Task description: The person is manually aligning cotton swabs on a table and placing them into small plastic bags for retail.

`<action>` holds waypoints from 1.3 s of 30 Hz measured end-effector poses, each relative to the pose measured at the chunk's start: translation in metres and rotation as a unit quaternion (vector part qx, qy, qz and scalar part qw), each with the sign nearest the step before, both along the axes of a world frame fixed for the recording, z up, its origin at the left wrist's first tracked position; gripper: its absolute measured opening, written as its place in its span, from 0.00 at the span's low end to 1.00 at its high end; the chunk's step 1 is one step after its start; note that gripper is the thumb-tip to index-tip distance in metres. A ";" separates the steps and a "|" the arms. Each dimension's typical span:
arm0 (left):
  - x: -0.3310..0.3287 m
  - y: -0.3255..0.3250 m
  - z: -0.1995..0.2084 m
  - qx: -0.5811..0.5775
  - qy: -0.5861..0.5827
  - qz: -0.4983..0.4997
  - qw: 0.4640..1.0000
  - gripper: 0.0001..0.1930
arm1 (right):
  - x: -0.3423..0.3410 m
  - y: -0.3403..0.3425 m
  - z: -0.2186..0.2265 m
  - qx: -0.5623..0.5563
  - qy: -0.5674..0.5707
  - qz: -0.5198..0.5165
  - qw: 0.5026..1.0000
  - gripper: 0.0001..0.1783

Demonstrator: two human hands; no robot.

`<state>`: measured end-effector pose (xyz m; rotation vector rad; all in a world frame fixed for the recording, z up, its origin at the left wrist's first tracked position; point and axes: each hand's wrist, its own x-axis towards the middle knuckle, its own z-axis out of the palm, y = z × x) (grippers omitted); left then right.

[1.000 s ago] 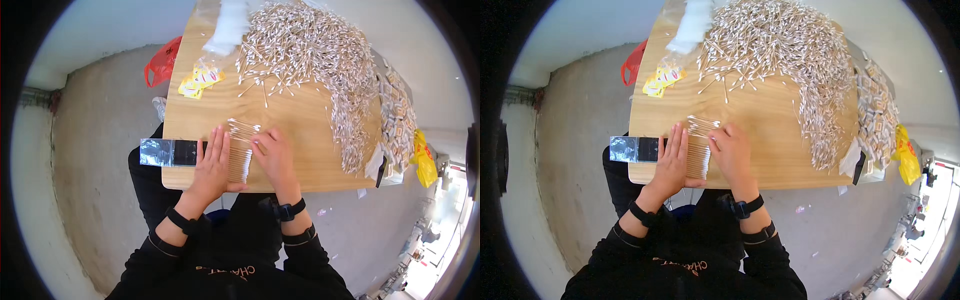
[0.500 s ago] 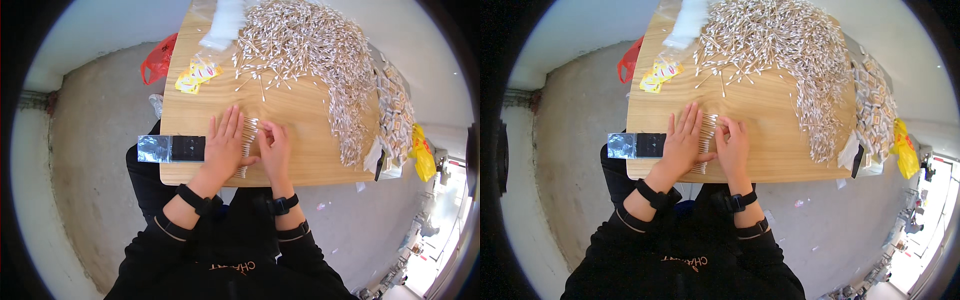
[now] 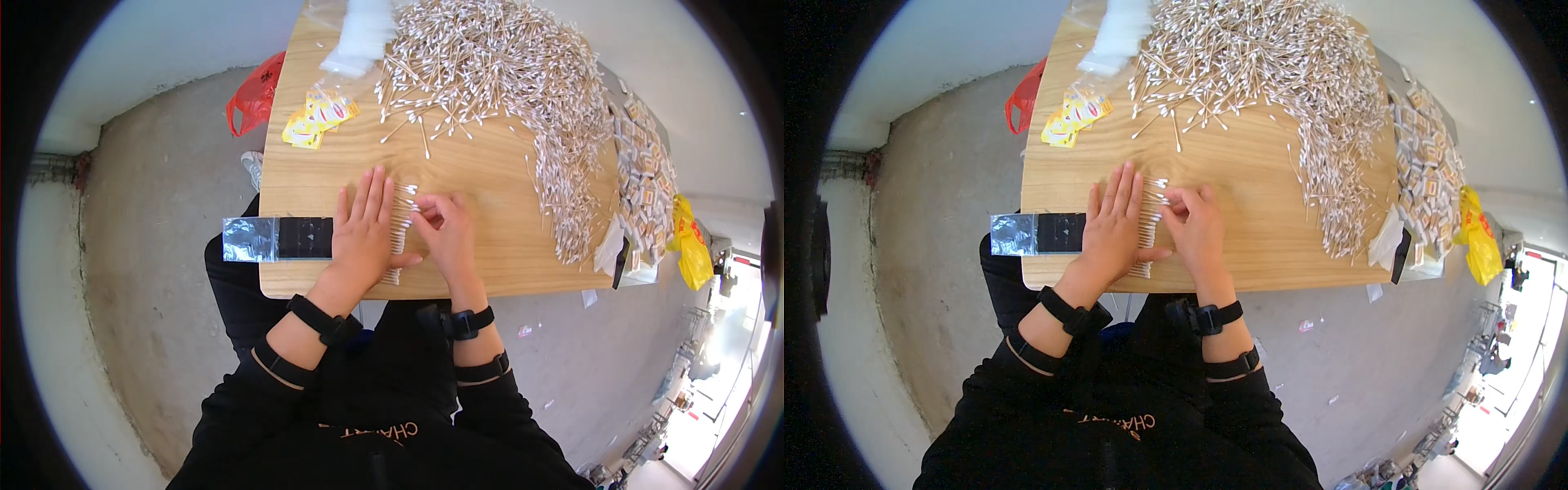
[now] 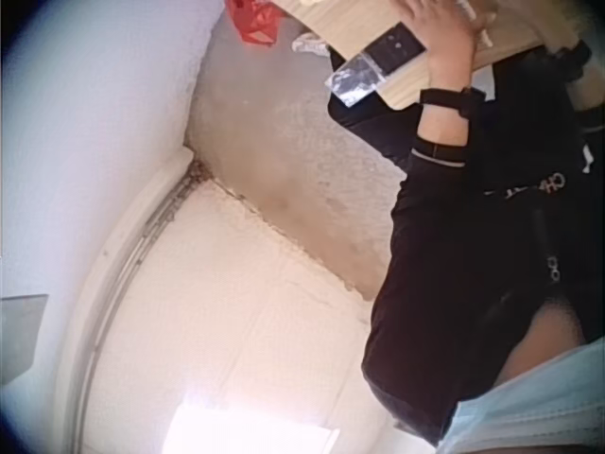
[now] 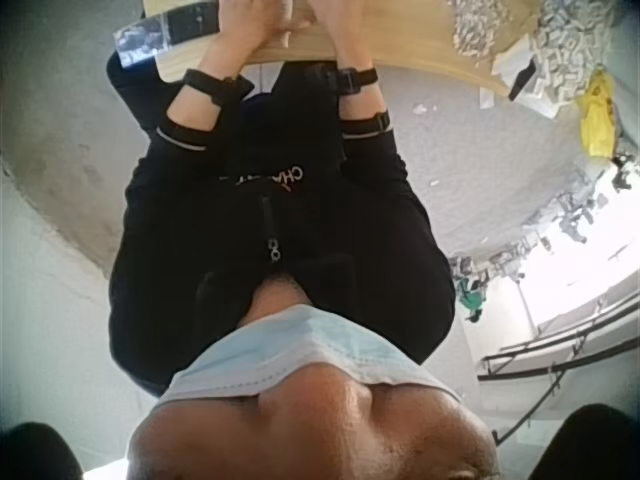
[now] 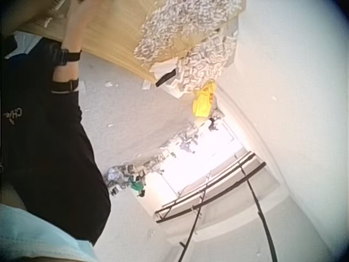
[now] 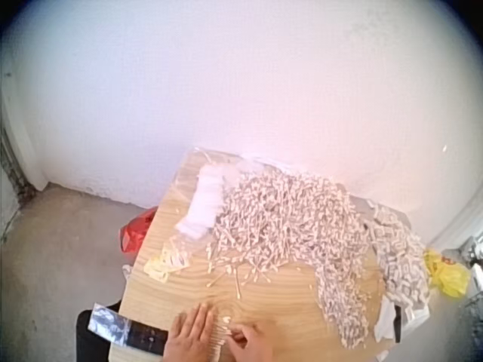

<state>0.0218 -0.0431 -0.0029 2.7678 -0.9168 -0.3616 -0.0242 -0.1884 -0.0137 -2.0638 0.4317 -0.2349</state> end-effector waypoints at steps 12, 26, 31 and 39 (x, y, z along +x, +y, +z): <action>-0.001 -0.004 0.005 0.009 -0.023 0.001 1.000 0.63 | 0.013 -0.001 -0.003 -0.078 0.026 -0.050 0.995 0.05; 0.009 0.030 -0.003 -0.125 0.017 0.007 0.992 0.70 | 0.014 0.017 -0.029 0.235 -0.157 -0.130 0.950 0.23; 0.006 0.023 -0.003 -0.129 0.046 -0.020 0.990 0.72 | 0.024 0.038 -0.045 0.272 -0.165 -0.028 0.948 0.28; 0.002 0.029 0.008 -0.105 0.052 -0.035 0.992 0.69 | 0.016 0.037 -0.028 0.328 -0.147 -0.037 0.933 0.31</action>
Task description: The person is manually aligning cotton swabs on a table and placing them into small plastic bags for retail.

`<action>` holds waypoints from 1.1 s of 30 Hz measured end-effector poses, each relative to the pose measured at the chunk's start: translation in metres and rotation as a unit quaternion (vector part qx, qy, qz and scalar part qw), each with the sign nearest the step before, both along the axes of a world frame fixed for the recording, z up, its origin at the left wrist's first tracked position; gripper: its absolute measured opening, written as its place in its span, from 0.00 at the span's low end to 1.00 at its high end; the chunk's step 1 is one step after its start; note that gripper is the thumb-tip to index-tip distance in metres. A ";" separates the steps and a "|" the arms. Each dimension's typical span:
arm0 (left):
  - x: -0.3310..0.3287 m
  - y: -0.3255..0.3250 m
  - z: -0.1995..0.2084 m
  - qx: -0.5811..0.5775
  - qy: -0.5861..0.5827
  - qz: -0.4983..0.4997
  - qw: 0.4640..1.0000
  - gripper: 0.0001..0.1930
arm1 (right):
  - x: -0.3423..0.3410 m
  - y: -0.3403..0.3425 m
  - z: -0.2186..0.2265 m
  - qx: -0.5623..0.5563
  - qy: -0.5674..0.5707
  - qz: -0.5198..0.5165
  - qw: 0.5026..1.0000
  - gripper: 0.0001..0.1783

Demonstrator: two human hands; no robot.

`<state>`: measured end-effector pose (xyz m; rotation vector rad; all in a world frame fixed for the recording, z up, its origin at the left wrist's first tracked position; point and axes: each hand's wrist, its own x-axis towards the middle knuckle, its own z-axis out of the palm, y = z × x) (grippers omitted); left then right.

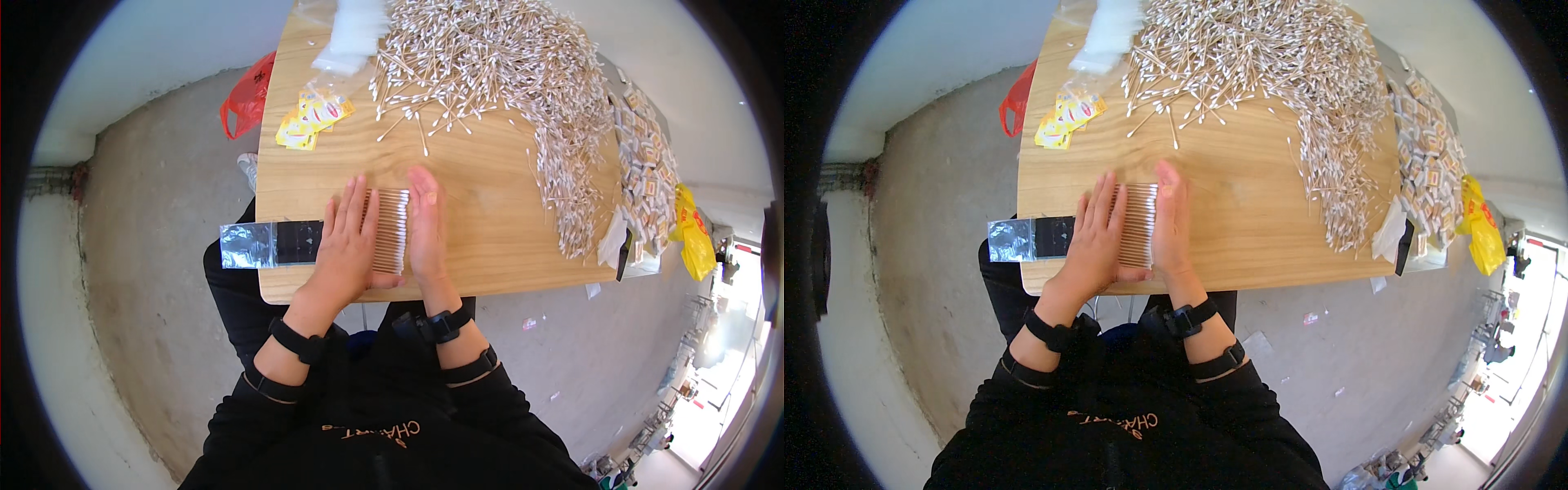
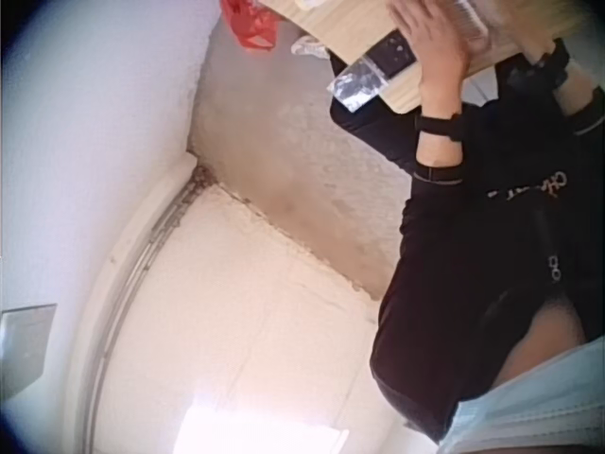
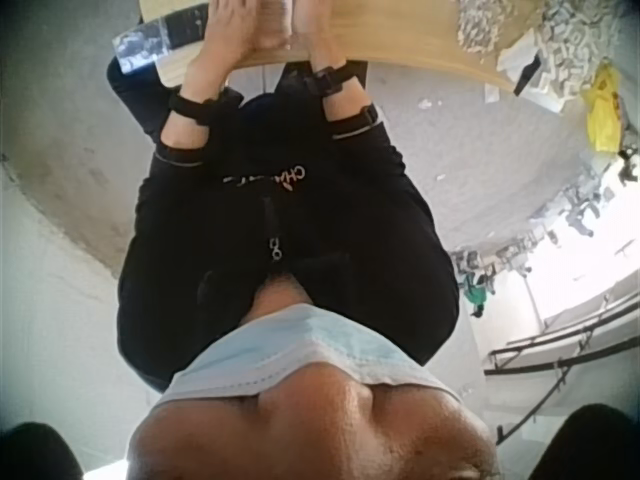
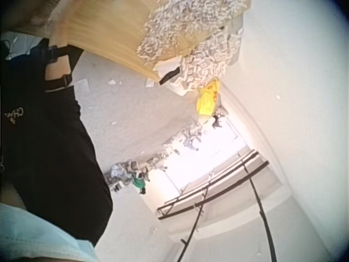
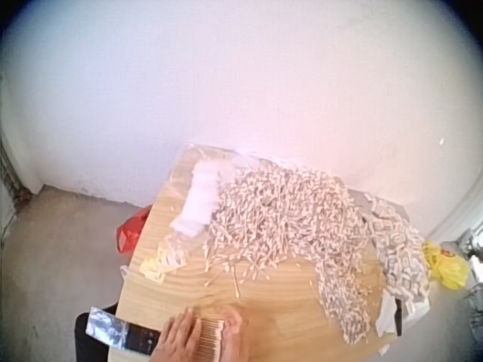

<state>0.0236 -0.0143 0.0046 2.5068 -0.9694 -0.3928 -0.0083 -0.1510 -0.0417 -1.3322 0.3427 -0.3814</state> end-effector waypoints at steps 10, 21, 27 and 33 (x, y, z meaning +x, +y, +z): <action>-0.008 -0.009 0.002 0.028 -0.009 -0.026 0.999 0.68 | 0.052 -0.062 0.022 -0.450 0.182 -0.084 0.870 0.19; 0.031 -0.009 -0.004 -0.013 -0.043 0.041 0.998 0.62 | 0.082 -0.072 0.021 -0.371 0.145 0.100 0.912 0.11; 0.050 -0.028 -0.002 0.002 -0.049 0.030 0.998 0.62 | 0.105 -0.058 0.021 -0.502 0.130 0.048 0.854 0.09; 0.057 -0.033 -0.017 0.027 -0.051 0.007 0.998 0.62 | 0.066 -0.051 0.021 -0.378 0.123 0.141 0.907 0.11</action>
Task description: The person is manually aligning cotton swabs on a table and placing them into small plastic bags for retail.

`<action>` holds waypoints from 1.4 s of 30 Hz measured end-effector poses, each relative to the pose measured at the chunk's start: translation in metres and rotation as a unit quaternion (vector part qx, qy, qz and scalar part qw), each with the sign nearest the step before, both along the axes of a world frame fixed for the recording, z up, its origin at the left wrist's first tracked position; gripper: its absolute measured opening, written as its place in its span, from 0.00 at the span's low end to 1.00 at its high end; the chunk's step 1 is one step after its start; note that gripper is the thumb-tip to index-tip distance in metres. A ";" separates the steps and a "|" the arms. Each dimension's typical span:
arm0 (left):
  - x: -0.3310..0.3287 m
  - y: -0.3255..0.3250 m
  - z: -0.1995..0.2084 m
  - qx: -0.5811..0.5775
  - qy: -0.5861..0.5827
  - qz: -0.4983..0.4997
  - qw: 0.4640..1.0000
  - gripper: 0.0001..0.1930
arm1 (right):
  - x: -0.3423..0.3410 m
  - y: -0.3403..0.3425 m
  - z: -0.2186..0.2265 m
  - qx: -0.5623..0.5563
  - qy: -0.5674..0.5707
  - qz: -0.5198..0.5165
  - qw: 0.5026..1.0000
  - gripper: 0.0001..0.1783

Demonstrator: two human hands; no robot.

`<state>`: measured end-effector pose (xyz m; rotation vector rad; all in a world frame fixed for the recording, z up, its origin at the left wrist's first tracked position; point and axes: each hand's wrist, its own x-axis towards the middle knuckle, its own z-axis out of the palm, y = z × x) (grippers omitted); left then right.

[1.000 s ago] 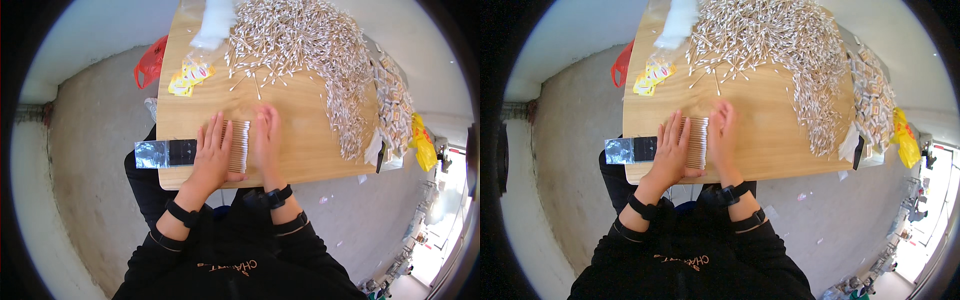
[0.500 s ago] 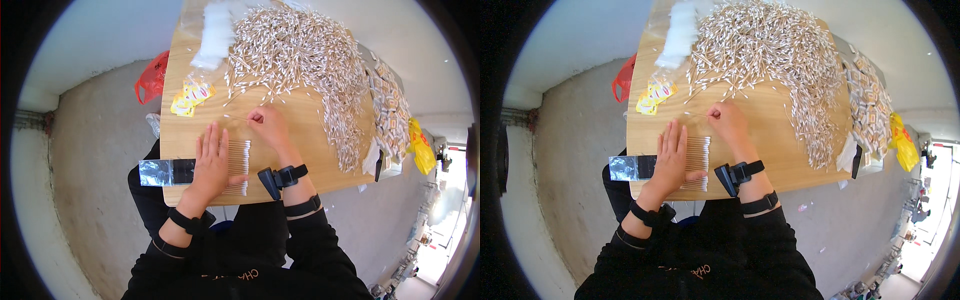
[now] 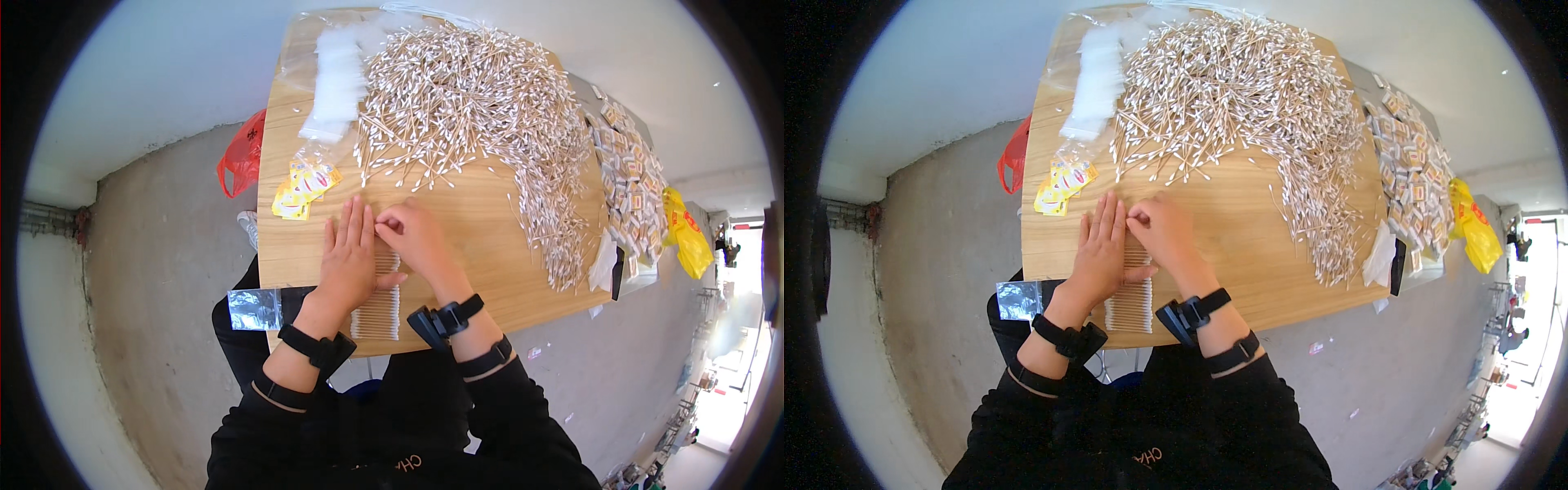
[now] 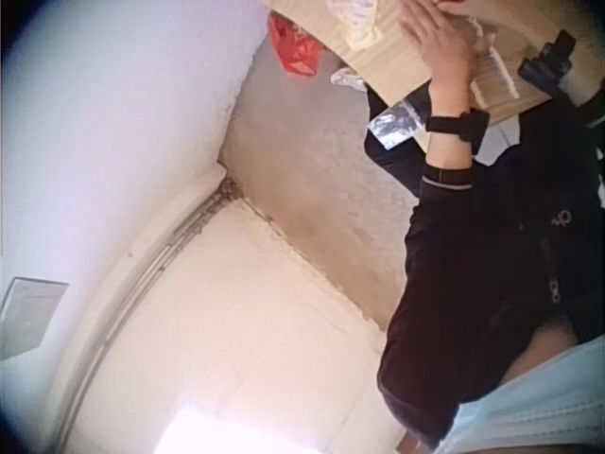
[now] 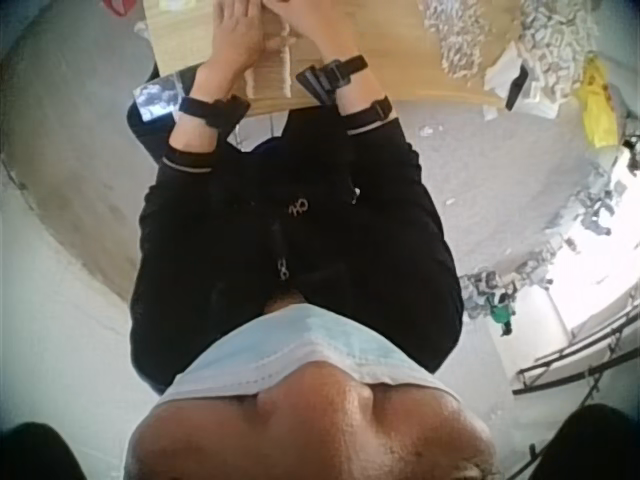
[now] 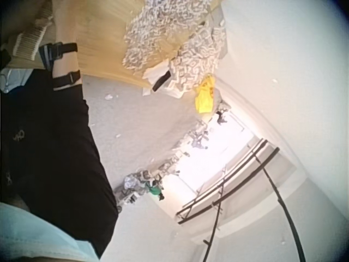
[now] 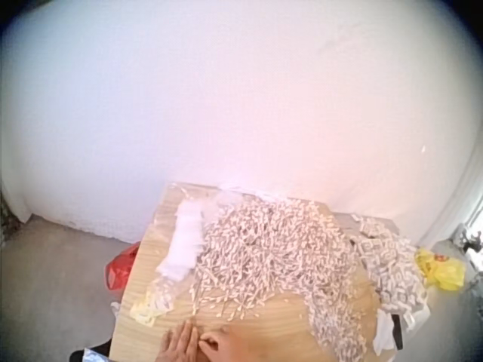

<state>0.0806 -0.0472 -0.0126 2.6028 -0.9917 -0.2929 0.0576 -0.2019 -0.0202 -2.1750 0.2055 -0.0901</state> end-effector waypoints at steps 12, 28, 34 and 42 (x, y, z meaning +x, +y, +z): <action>-0.020 0.000 0.016 -0.012 -0.017 -0.005 1.000 0.55 | 0.042 -0.050 0.000 -0.207 0.006 -0.214 0.955 0.21; -0.013 0.005 0.012 -0.036 -0.004 -0.026 0.999 0.50 | 0.069 -0.045 -0.023 -0.238 -0.113 -0.250 0.932 0.23; 0.003 -0.006 0.002 -0.089 -0.066 -0.011 0.994 0.48 | 0.030 -0.049 -0.014 -0.019 -0.101 -0.151 0.983 0.20; 0.028 -0.018 -0.007 -0.057 -0.067 0.011 0.996 0.49 | 0.005 -0.043 -0.018 -0.088 -0.171 -0.111 0.975 0.18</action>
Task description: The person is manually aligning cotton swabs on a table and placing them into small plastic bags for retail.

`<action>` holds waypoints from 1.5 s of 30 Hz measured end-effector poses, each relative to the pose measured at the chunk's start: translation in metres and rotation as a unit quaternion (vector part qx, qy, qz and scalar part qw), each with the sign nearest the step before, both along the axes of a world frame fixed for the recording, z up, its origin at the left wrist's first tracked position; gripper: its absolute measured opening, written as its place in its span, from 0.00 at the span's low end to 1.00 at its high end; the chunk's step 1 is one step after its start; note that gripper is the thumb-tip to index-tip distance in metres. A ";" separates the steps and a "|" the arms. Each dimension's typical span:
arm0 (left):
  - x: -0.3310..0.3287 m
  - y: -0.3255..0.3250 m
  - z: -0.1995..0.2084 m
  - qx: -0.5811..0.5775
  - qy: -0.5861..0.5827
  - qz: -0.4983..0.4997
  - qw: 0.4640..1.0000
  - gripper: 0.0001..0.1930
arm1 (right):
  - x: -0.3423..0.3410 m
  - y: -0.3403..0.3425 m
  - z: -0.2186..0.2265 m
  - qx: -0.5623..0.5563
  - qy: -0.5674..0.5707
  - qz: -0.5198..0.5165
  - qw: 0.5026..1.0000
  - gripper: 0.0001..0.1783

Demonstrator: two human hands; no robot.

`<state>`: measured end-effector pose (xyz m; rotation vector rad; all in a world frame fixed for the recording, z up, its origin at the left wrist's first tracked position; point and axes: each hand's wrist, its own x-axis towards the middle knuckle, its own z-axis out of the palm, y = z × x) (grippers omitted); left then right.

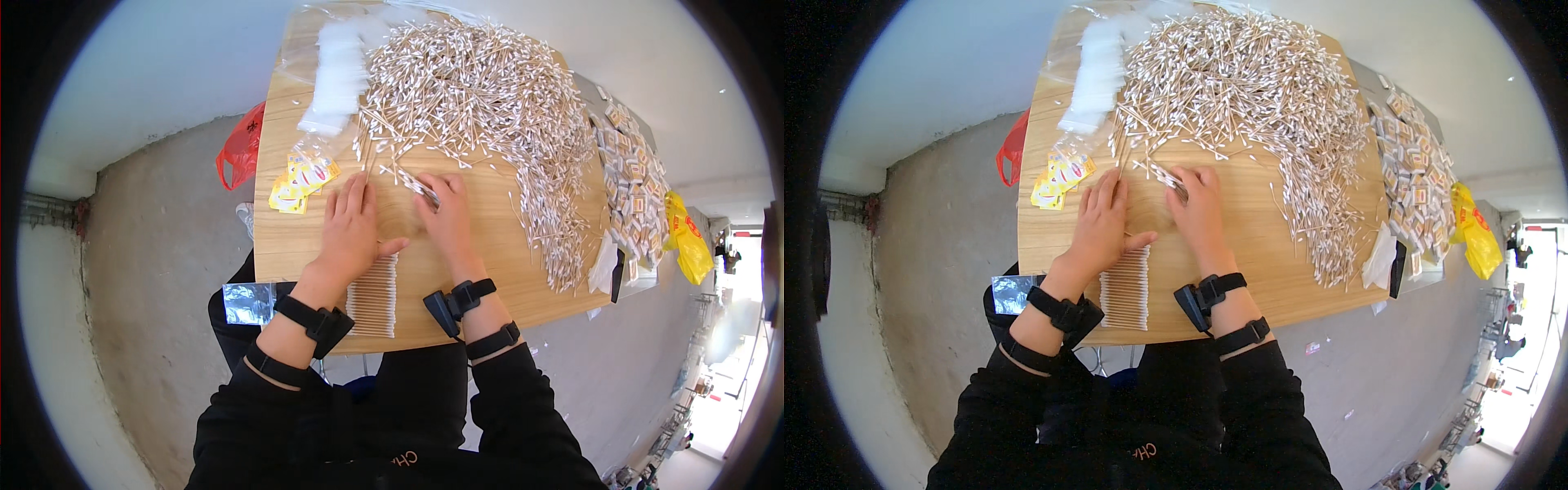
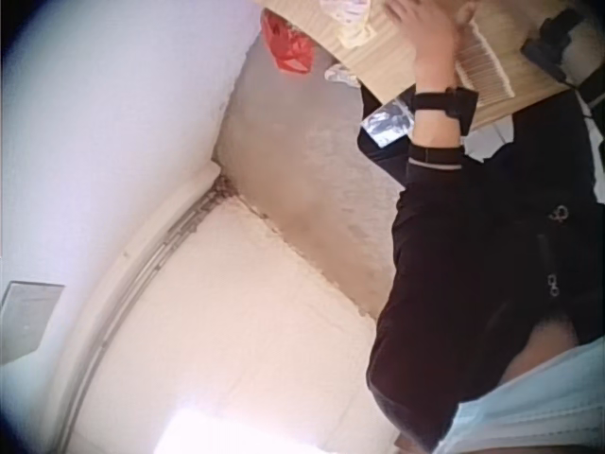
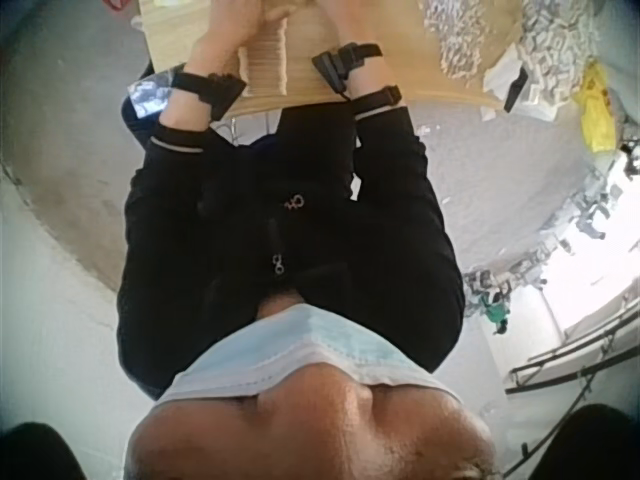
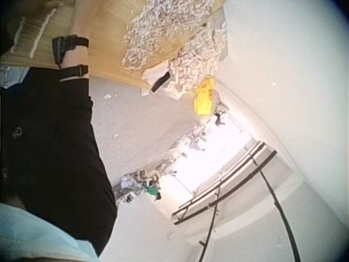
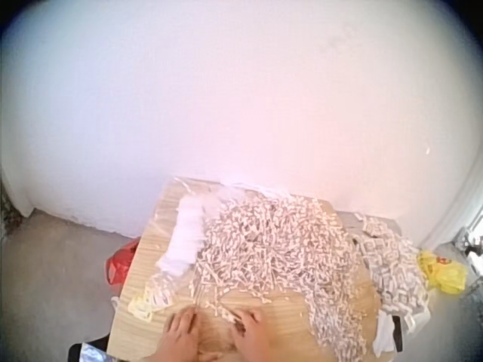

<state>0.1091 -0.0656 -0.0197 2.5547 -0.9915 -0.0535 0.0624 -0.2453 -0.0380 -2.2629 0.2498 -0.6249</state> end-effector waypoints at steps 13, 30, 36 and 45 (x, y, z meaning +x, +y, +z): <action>-0.011 0.037 0.032 0.039 0.082 -0.074 0.993 0.43 | 0.031 0.001 -0.001 -0.024 -0.005 -0.080 0.996 0.14; 0.021 -0.005 0.005 -0.061 0.039 -0.047 0.996 0.29 | 0.002 0.011 0.000 -0.048 0.019 0.126 0.991 0.11; 0.030 -0.004 -0.001 -0.060 0.081 -0.162 0.982 0.23 | 0.000 0.013 -0.001 0.084 -0.044 0.029 0.995 0.17; 0.020 -0.013 0.003 -0.143 0.039 -0.036 0.988 0.21 | -0.002 0.013 0.003 0.100 0.019 0.045 0.994 0.15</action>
